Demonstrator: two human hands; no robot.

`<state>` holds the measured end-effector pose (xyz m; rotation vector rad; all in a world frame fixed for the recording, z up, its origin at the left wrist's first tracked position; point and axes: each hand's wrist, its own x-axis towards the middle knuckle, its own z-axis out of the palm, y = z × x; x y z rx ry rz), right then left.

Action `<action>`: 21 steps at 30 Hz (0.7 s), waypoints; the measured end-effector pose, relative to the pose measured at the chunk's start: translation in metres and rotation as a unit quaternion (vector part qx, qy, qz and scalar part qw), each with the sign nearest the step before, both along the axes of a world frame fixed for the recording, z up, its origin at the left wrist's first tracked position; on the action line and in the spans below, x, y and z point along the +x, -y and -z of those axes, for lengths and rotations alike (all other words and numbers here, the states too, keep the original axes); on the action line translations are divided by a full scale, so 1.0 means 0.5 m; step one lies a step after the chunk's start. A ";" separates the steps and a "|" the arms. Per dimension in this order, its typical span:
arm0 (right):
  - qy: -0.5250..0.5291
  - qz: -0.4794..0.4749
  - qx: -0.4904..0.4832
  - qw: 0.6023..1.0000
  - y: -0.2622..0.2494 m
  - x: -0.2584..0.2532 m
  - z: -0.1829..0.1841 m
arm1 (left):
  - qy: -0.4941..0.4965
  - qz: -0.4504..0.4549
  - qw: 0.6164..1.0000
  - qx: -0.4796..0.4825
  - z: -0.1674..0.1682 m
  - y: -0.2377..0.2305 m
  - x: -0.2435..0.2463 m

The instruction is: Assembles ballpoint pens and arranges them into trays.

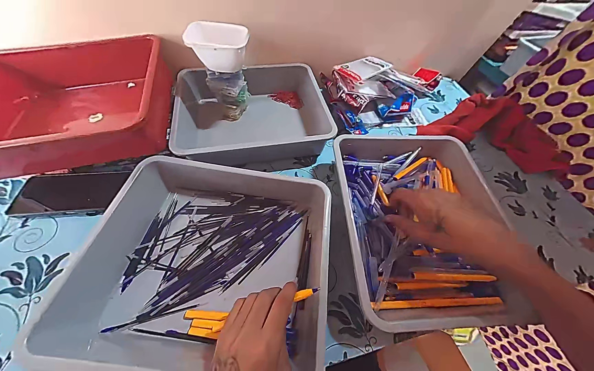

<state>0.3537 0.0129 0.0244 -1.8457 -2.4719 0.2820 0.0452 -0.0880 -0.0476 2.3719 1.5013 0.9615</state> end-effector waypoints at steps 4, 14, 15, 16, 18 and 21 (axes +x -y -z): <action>-0.109 -0.010 0.167 0.980 0.103 -0.025 -0.019 | 0.011 0.015 1.000 0.014 0.004 -0.002 -0.002; -0.493 -0.039 0.064 0.867 0.207 -0.195 0.096 | 0.033 0.036 0.998 0.047 0.012 0.001 -0.008; -0.488 -0.039 0.064 0.869 0.210 -0.198 0.099 | 0.031 0.039 0.998 0.047 0.012 0.000 -0.009; -0.486 -0.040 0.068 0.871 0.212 -0.198 0.102 | 0.029 0.042 0.998 0.047 0.012 0.000 -0.008; -0.485 -0.025 0.079 0.871 0.215 -0.192 0.100 | 0.030 0.040 0.998 0.048 0.013 0.001 -0.008; -0.505 0.008 0.091 0.858 0.210 -0.176 0.090 | 0.029 0.032 0.998 0.050 0.013 0.000 -0.008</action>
